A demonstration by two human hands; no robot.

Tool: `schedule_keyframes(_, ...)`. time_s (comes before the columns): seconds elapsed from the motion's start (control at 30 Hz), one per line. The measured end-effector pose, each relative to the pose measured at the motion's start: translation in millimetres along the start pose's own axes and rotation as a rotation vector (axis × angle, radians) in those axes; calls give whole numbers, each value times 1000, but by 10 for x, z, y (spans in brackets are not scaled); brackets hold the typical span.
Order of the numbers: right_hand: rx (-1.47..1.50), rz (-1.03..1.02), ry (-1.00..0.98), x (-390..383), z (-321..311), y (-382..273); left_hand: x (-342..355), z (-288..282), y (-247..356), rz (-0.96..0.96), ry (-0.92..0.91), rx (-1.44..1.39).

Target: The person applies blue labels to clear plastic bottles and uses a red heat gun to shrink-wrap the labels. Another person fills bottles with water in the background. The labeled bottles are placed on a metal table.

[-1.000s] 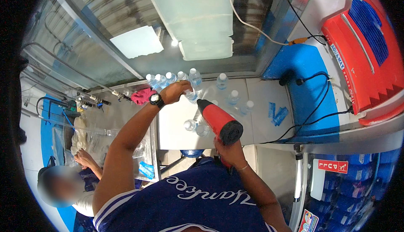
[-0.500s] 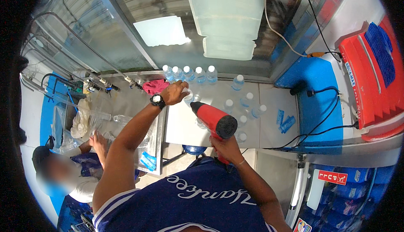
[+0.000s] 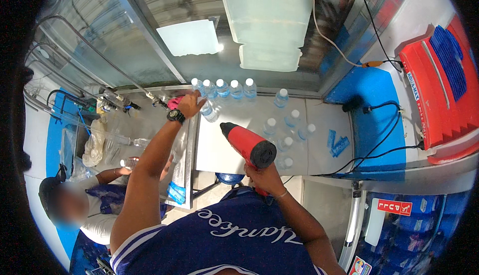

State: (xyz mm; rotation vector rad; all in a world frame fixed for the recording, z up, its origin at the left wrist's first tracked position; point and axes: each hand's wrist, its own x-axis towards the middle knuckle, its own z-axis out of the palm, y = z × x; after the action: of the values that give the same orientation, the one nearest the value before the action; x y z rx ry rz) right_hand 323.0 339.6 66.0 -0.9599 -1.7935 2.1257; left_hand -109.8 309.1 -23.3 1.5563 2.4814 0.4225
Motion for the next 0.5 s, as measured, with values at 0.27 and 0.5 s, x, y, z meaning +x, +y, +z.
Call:
schedule_keyframes(0.27,-82,-162,88,-166,-85,92,186,-112,-211,-141,130,27)
schedule_keyframes(0.5,118,-24,145,-732,-366,15,-245,-243,708,215,519,19)
